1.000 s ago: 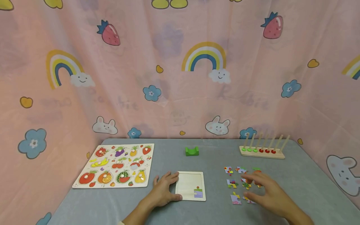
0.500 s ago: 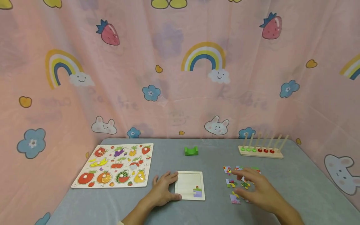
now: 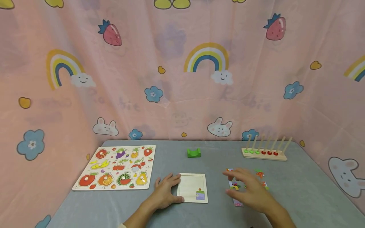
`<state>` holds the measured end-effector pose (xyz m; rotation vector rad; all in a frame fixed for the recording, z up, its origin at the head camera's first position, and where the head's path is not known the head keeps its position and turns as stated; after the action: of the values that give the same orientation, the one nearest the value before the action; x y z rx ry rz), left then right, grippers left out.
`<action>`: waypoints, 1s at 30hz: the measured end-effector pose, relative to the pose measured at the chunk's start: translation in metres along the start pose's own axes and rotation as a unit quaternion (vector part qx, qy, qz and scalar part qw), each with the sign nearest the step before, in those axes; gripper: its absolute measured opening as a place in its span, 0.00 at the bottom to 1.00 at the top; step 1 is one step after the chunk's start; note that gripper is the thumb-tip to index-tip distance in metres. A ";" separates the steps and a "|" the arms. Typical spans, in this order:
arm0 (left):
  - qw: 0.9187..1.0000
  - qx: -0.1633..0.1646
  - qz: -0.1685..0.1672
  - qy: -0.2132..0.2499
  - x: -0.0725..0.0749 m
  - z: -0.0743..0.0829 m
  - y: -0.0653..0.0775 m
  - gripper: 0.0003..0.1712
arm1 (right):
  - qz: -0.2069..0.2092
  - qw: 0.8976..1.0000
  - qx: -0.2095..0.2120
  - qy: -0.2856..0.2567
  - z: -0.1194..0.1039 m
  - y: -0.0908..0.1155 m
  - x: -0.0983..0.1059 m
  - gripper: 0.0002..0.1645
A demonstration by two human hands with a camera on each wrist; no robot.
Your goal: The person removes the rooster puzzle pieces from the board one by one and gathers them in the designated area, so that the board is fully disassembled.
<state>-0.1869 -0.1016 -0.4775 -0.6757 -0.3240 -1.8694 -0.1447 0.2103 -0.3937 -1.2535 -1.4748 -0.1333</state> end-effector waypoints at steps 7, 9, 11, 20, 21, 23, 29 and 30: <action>1.000 -0.003 0.000 0.001 -0.001 0.001 0.000 0.43 | -0.025 0.999 -0.030 -0.014 -0.008 -0.006 -0.006 0.26; 1.000 -0.002 0.001 0.002 0.000 0.001 0.000 0.43 | -0.029 0.999 -0.033 -0.018 -0.009 -0.007 -0.008 0.26; 1.000 -0.001 0.002 0.002 0.000 0.002 0.000 0.43 | -0.027 0.999 -0.028 -0.024 -0.010 -0.009 -0.010 0.26; 1.000 -0.008 0.003 0.001 0.001 0.003 0.002 0.43 | -0.006 1.000 0.013 -0.022 -0.014 -0.014 -0.023 0.27; 1.000 -0.009 0.002 0.001 0.001 0.003 0.002 0.43 | -0.007 1.000 0.012 -0.024 -0.015 -0.015 -0.024 0.27; 1.000 -0.008 0.001 0.002 0.001 0.003 0.002 0.43 | -0.012 1.000 0.009 -0.020 -0.016 -0.016 -0.026 0.27; 1.000 -0.005 0.001 0.000 0.000 0.002 0.000 0.43 | -0.034 0.999 -0.014 -0.016 -0.021 -0.021 -0.031 0.26; 1.000 -0.004 0.001 0.000 0.000 0.001 0.000 0.43 | -0.035 0.999 -0.015 -0.018 -0.022 -0.021 -0.032 0.27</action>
<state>-0.1864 -0.1009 -0.4764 -0.6823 -0.3154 -1.8700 -0.1529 0.1670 -0.3994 -1.2344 -1.5550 -0.1813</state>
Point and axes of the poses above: each hand's wrist, its own y-axis away from the middle knuckle, its own x-axis out of the back of the hand, z = x × y, the point moved 1 cm from there along -y, towards the middle knuckle, and after that the axes turned 14 degrees about y, right-handed, at the moved point
